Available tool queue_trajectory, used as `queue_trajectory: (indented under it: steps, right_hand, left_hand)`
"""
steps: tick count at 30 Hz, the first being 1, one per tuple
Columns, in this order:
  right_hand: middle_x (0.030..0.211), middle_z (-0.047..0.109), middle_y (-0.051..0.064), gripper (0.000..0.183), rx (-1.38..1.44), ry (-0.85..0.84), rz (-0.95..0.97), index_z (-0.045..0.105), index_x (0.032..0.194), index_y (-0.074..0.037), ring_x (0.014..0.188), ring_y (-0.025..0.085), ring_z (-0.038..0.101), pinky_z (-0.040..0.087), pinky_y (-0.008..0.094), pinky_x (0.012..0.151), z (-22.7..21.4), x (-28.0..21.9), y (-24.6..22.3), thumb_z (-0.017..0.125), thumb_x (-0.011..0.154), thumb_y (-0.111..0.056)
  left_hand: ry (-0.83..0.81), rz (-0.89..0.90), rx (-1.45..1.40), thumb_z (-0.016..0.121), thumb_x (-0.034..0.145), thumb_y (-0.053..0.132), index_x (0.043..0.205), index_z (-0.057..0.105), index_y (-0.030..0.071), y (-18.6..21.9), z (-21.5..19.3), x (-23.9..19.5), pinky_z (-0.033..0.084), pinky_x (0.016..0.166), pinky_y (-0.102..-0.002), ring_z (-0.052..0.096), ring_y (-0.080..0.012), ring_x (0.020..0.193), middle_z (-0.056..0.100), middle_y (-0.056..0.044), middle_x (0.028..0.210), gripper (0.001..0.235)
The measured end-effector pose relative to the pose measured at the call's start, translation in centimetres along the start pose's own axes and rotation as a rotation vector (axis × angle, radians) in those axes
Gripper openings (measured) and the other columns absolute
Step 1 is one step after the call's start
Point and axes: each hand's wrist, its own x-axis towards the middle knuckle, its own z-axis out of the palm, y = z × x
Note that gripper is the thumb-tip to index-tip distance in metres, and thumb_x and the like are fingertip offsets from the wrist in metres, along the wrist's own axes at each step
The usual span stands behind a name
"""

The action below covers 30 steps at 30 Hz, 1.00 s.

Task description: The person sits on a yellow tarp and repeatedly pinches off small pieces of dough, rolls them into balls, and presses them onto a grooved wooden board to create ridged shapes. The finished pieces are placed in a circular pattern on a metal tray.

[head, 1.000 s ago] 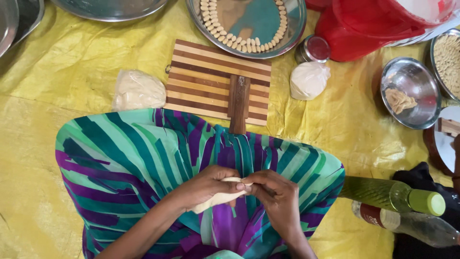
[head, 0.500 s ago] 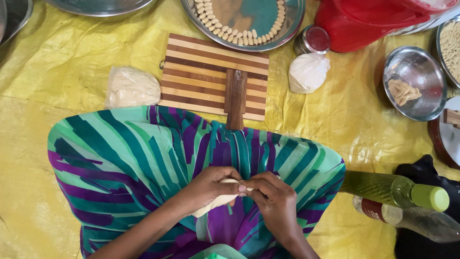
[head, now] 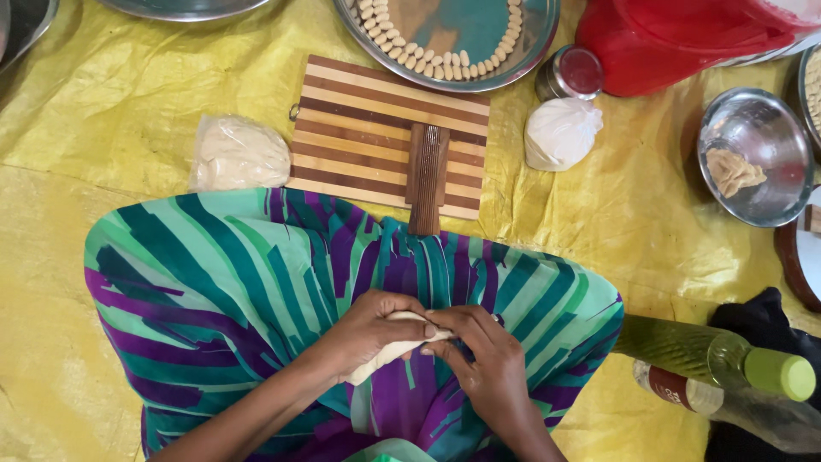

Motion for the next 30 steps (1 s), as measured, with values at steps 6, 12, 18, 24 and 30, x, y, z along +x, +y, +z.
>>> queue_trajectory:
  steps: [6,12,18,24,30]
  right_hand:
    - [0.096,0.073,0.004,0.022,-0.075,0.036,-0.094,0.077,0.104,-0.009,0.08,0.02,0.073,0.057,0.031,0.067,0.1,1.1,0.4,0.081,0.082,-0.008]
    - [0.095,0.075,0.005,0.018,-0.061,0.058,-0.09,0.078,0.101,-0.009,0.08,0.019,0.073,0.056,0.029,0.066,0.6,1.7,0.8,0.074,0.085,-0.002]
    - [0.092,0.073,0.008,0.011,0.005,0.207,0.145,0.072,0.098,-0.002,0.082,0.021,0.071,0.057,0.035,0.074,0.1,5.6,5.5,0.062,0.093,-0.001]
    - [0.096,0.07,0.005,0.023,0.886,0.274,0.489,0.073,0.111,0.004,0.096,0.016,0.072,0.06,0.026,0.097,0.1,13.1,14.8,0.056,0.096,0.003]
    - [0.104,0.074,0.013,0.026,0.803,0.173,0.553,0.073,0.11,0.008,0.094,0.016,0.069,0.057,0.03,0.087,3.6,12.5,19.3,0.074,0.083,0.008]
  left_hand:
    - [0.049,-0.025,-0.017,0.079,0.085,0.02,0.092,0.075,-0.001,0.6,-0.6,0.2,0.053,0.057,-0.026,0.066,-0.0112,0.066,0.071,-0.007,0.078,0.023]
    - [0.067,0.028,0.076,0.078,0.086,0.016,0.09,0.075,-0.002,1.8,-0.9,0.4,0.053,0.054,-0.025,0.067,-0.0117,0.063,0.07,-0.009,0.076,0.019]
    - [0.3,0.119,0.308,0.078,0.081,0.015,0.094,0.078,0.007,3.3,-3.0,3.0,0.061,0.052,-0.025,0.073,-0.0111,0.064,0.077,-0.004,0.082,0.015]
    - [0.875,0.33,0.917,0.058,0.104,0.026,0.115,0.072,0.012,8.5,-13.9,12.5,0.056,0.069,-0.04,0.073,-0.0266,0.073,0.074,-0.015,0.089,0.023]
    - [1.147,0.499,1.5,0.072,0.096,0.029,0.15,0.038,-0.01,5.4,-20.5,20.8,0.025,0.114,-0.066,0.033,-0.0467,0.137,0.041,-0.031,0.145,0.075]
